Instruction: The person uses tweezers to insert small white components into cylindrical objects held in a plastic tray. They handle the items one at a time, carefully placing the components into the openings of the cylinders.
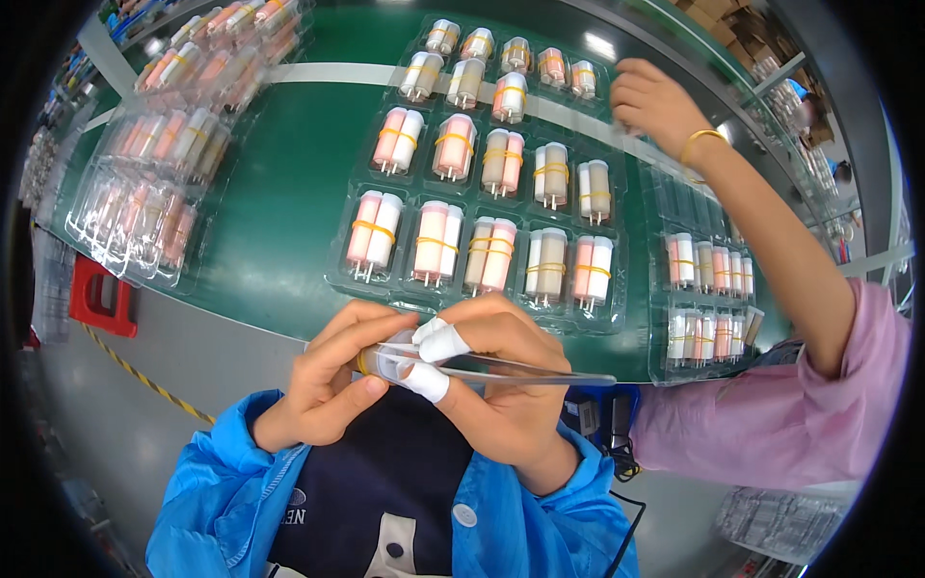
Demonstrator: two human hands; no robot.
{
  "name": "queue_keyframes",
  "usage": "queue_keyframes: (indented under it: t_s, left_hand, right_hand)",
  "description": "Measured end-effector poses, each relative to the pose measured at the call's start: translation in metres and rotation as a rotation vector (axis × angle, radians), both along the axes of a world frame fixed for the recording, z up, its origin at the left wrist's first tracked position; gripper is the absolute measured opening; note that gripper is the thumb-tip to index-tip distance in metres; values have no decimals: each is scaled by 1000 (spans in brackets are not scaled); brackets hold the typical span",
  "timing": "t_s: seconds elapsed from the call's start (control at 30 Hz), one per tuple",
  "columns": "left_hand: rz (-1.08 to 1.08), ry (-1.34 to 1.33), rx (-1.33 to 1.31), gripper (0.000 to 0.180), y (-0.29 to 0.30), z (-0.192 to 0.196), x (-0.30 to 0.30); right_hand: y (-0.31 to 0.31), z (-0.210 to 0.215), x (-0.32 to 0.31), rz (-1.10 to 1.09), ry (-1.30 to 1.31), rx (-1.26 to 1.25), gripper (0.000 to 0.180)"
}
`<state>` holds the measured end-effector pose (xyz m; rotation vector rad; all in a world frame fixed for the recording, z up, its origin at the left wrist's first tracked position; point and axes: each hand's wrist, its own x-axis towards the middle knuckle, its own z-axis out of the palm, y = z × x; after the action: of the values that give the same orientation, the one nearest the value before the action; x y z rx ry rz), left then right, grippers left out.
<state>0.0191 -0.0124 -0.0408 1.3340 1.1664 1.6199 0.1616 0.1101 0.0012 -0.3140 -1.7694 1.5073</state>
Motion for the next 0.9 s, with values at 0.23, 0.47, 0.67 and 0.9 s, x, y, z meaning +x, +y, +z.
queue_keyframes:
  t_s: [0.23,0.47,0.67,0.9]
  left_hand:
    - [16,-23,38,45,1,4,-3]
    - [65,-59,50,46,-1,-4,-4]
    - [58,-54,49,46,-3,0,-5]
    - [44,-23,46,46,-3,-1,-3]
  right_hand:
    - [-5,-2,3,-30,80,-181,23]
    - [-3,-2,0,-12,10,-28,23]
    - [-5,1,-3,19,63,-26,20]
    - [-4,-1,-3,8,54,-6,19]
